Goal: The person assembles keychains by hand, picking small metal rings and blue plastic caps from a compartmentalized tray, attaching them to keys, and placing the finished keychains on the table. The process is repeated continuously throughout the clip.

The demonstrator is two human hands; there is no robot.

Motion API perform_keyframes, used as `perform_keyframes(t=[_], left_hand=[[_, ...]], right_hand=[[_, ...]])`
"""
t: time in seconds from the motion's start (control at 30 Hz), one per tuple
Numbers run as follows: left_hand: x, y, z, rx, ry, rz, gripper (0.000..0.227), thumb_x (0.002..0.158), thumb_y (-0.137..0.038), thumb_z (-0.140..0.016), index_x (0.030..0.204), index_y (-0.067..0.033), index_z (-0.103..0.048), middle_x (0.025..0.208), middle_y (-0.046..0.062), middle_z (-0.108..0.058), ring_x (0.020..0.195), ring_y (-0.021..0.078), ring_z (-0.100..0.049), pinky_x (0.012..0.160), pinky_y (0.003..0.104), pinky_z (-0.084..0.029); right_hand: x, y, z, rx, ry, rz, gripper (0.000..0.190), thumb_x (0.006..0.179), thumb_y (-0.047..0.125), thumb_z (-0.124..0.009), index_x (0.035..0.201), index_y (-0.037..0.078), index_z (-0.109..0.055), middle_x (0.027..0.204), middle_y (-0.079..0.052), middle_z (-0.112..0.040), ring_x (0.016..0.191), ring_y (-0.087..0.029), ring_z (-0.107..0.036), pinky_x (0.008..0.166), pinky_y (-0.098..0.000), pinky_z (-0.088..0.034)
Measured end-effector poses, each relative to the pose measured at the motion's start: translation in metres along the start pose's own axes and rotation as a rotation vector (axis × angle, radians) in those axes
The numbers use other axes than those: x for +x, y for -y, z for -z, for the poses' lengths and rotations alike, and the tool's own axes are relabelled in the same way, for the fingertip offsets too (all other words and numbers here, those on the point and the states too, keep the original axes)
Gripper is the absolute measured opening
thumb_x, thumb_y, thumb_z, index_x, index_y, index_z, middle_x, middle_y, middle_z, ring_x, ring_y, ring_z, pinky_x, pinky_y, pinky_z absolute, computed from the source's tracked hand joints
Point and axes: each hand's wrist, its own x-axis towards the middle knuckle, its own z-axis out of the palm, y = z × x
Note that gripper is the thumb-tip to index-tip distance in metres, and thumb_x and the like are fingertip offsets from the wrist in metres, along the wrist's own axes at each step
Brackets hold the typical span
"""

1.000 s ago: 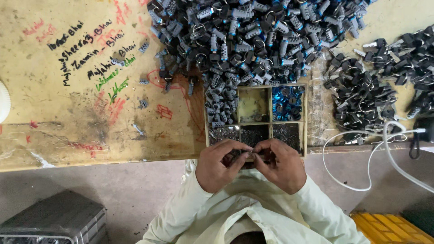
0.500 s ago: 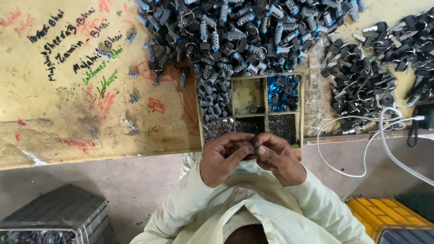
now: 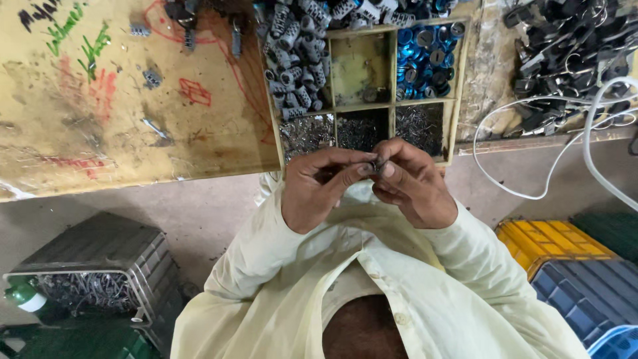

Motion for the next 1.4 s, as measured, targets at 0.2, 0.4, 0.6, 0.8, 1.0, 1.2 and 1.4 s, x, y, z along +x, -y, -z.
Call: perform_keyframes(t=[0.2,0.4,0.6,0.8,1.0,1.2,1.4], left_hand=[[-0.003,-0.01,-0.002,0.153,-0.012,0.042,0.02,0.097,-0.012,-0.074,0.115,-0.0035,-0.077,0.088,0.003,-0.077,0.061,0.0012,-0.053,0.053,0.018,-0.043],[-0.003,-0.021,-0.002,0.24,0.024,-0.036,0.02,0.099,-0.011,-0.075,0.119,-0.0063,-0.077,0.096,0.001,-0.077,0.076,-0.0001,-0.061,0.065,0.017,-0.048],[-0.006,-0.028,-0.005,0.47,-0.032,-0.163,0.02,0.091,-0.01,-0.078,0.111,-0.0084,-0.077,0.1,0.001,-0.077,0.065,-0.0002,-0.057,0.057,0.017,-0.046],[-0.008,-0.017,0.002,0.458,0.059,-0.129,0.022,0.097,-0.009,-0.074,0.118,-0.0054,-0.069,0.097,0.001,-0.075,0.068,-0.0012,-0.053,0.062,0.017,-0.047],[0.002,-0.005,0.003,-0.043,0.157,0.05,0.013,0.099,-0.005,-0.065,0.113,-0.0039,-0.065,0.113,0.004,-0.075,0.063,-0.0022,-0.048,0.056,0.016,-0.043],[-0.004,-0.019,0.005,0.315,0.123,-0.137,0.02,0.097,-0.005,-0.069,0.116,-0.0057,-0.062,0.122,0.005,-0.07,0.074,-0.0014,-0.054,0.065,0.017,-0.049],[0.005,-0.014,-0.001,0.269,0.218,-0.123,0.018,0.096,-0.005,-0.069,0.112,-0.0062,-0.063,0.123,0.004,-0.067,0.073,0.0012,-0.053,0.067,0.018,-0.047]], right_hand=[[-0.001,0.005,0.0,-0.114,-0.024,-0.007,0.014,0.106,0.016,-0.065,0.11,0.005,-0.059,0.093,0.0,-0.056,0.069,-0.006,-0.044,0.055,-0.0224,-0.035],[-0.005,0.01,-0.002,-0.385,-0.108,0.049,0.011,0.103,0.009,-0.067,0.11,0.004,-0.06,0.095,0.001,-0.056,0.073,-0.004,-0.049,0.062,-0.021,-0.039],[-0.006,0.018,-0.016,-0.704,-0.152,0.17,0.017,0.096,0.003,-0.073,0.106,0.004,-0.06,0.105,0.001,-0.057,0.093,-0.005,-0.058,0.08,-0.0215,-0.051],[0.004,0.06,-0.029,-1.328,-0.199,0.298,0.019,0.089,0.01,-0.085,0.097,0.004,-0.069,0.097,-0.005,-0.067,0.072,-0.01,-0.063,0.058,-0.0259,-0.052],[0.005,0.075,-0.031,-2.157,-0.275,0.55,0.014,0.092,0.018,-0.088,0.097,0.014,-0.075,0.096,-0.003,-0.072,0.081,-0.021,-0.072,0.059,-0.0339,-0.055],[-0.006,0.069,-0.02,-1.984,-0.314,0.515,0.012,0.098,0.015,-0.086,0.102,0.014,-0.076,0.096,-0.001,-0.072,0.081,-0.018,-0.071,0.068,-0.0324,-0.056],[-0.013,0.058,-0.008,-1.806,-0.36,0.452,0.018,0.094,0.014,-0.089,0.101,0.008,-0.073,0.091,-0.004,-0.072,0.068,-0.017,-0.068,0.061,-0.0309,-0.053]])
